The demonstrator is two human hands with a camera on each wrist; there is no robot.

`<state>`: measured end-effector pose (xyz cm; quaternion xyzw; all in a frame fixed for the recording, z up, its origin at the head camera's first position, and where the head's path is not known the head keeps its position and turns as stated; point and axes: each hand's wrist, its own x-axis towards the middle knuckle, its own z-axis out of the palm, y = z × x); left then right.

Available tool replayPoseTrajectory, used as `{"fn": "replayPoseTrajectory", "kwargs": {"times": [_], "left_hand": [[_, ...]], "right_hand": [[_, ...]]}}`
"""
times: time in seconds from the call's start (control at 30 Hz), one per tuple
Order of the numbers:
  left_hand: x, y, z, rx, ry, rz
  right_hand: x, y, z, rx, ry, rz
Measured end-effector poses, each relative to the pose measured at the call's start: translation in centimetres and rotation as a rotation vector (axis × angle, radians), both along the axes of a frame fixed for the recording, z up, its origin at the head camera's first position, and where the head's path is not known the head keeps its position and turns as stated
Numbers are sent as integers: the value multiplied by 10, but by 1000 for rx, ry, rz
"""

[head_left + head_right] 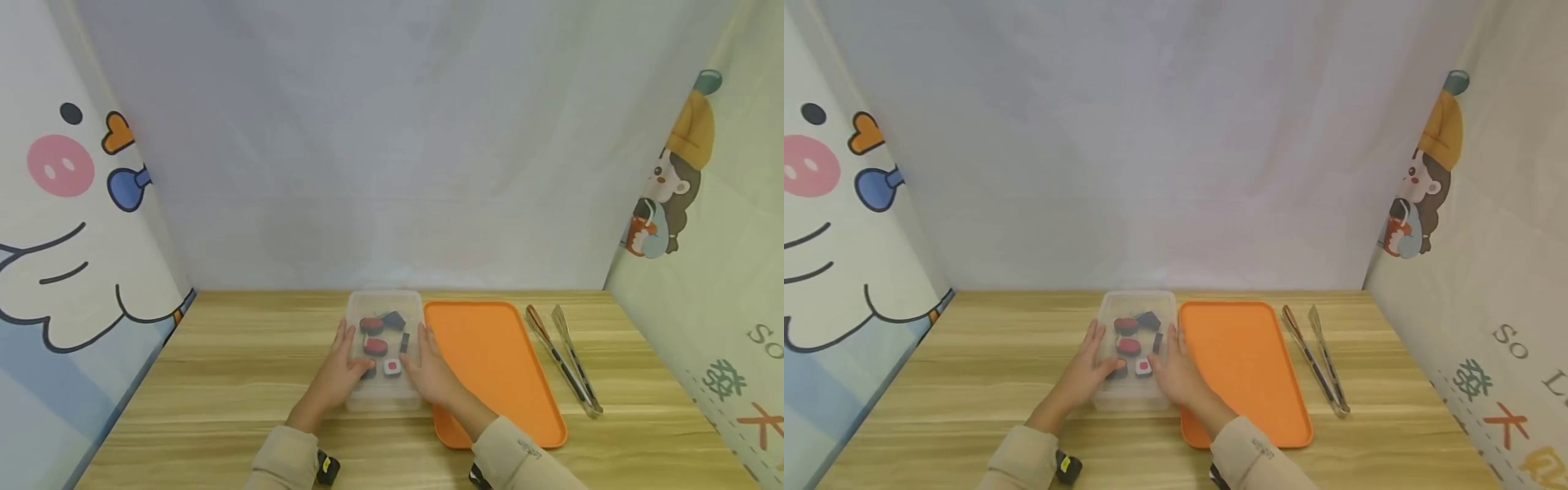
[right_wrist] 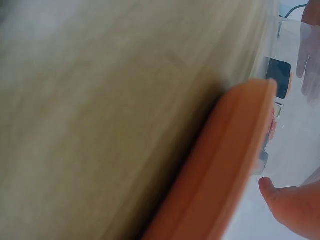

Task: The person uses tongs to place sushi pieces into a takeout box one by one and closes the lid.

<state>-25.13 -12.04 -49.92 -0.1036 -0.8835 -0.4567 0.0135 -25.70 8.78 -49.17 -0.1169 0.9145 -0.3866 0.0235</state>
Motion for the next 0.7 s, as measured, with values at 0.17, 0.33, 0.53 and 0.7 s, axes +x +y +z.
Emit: {"fn": "replayPoseTrajectory", "kwargs": {"times": [0.17, 0.33, 0.53, 0.7], "left_hand": [[-2, 1, -1, 54, -23, -25], [-5, -7, -2, 117, -58, -61], [-19, -13, 5, 134, -64, -81], [-32, -12, 7, 141, -114, -123]], "right_hand": [[1, 4, 1, -28, -11, 7], [-4, 8, 6, -67, -2, 35], [-26, 10, 16, -64, 22, 36], [-40, 5, 15, -70, -21, 17]]}}
